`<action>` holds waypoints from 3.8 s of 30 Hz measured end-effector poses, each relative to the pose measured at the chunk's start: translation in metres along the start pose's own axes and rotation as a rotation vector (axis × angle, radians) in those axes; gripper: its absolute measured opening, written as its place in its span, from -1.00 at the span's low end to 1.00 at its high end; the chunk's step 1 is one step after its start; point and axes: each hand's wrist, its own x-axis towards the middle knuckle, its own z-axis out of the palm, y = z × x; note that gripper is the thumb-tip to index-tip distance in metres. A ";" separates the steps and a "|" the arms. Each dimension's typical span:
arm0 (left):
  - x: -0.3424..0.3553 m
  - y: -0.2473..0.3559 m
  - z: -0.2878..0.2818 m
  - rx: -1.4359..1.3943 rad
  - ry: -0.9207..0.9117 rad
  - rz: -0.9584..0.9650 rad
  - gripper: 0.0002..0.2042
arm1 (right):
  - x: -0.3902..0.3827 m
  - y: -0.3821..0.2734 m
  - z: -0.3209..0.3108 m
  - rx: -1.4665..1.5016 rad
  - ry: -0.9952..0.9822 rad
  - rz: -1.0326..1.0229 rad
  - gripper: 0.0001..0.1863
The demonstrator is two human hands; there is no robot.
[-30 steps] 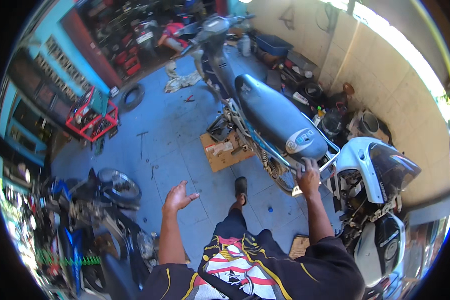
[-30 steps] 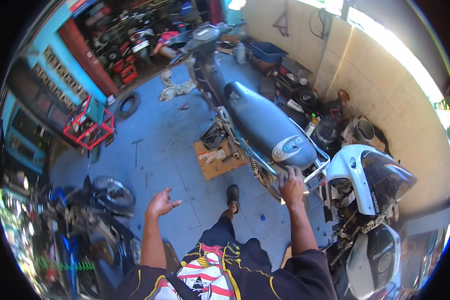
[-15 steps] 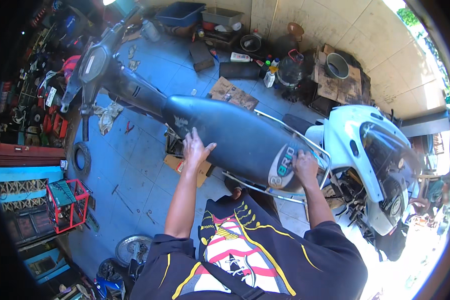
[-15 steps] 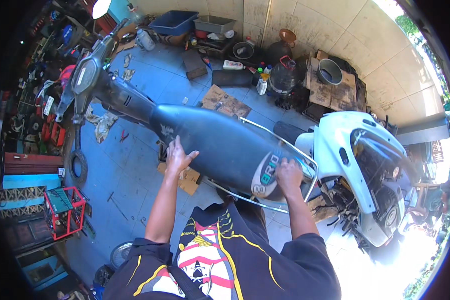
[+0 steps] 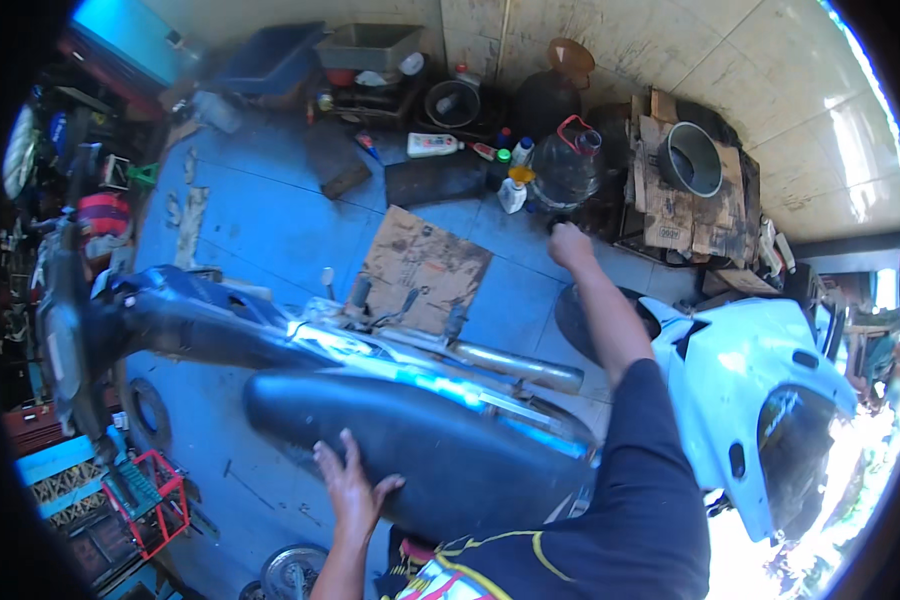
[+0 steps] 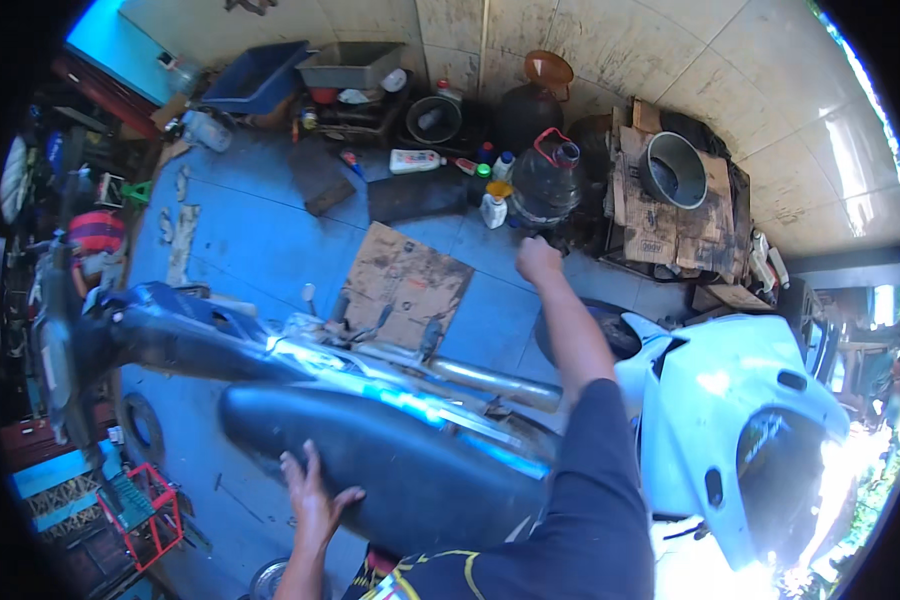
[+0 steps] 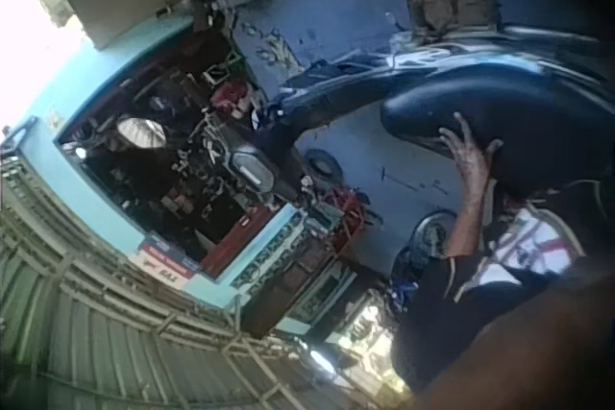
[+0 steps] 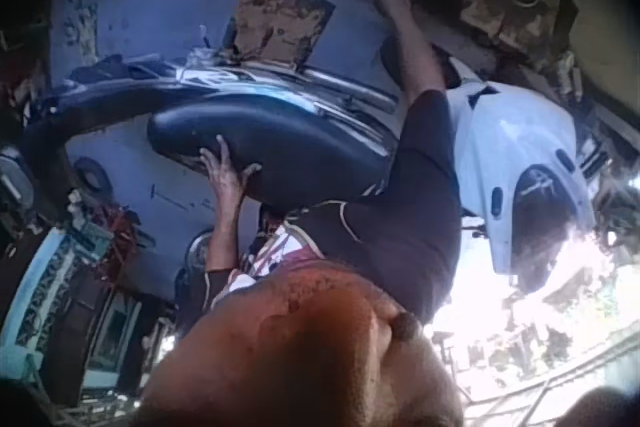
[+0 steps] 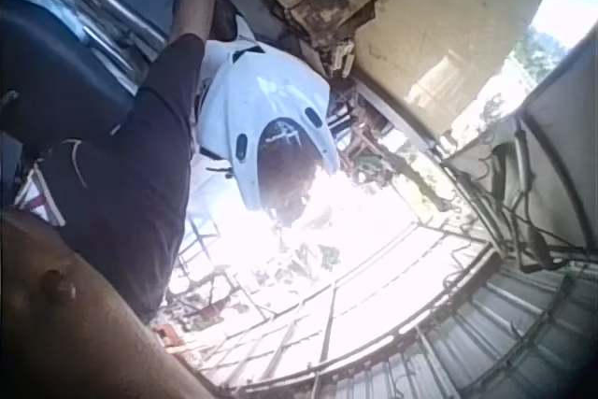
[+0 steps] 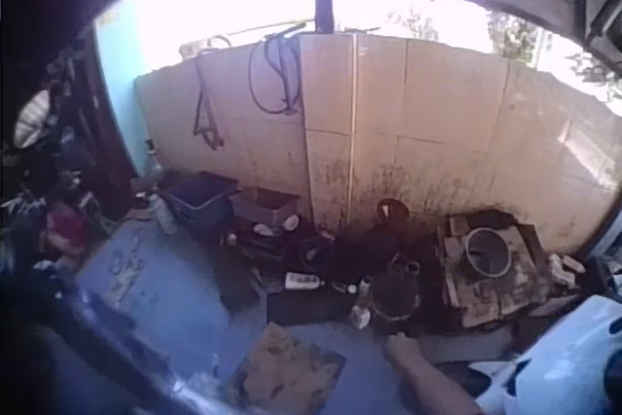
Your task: Replacing the air filter and performing oil maintenance on a motorcycle.
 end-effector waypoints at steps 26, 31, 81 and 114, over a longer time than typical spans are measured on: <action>0.020 0.012 -0.014 -0.014 -0.167 -0.180 0.10 | 0.250 -0.041 0.164 -0.315 -0.231 -0.051 -0.15; 0.024 0.021 -0.018 0.021 -0.136 -0.138 0.05 | 0.252 -0.035 0.159 -0.326 -0.172 -0.086 -0.21; -0.769 -0.019 0.414 -1.318 0.899 -1.562 -0.33 | -1.198 -0.136 0.149 -0.269 -1.240 -2.926 -0.06; -1.383 0.377 0.993 -1.779 1.218 -3.251 -0.45 | -1.996 0.367 0.606 -0.069 -0.965 -2.963 -0.11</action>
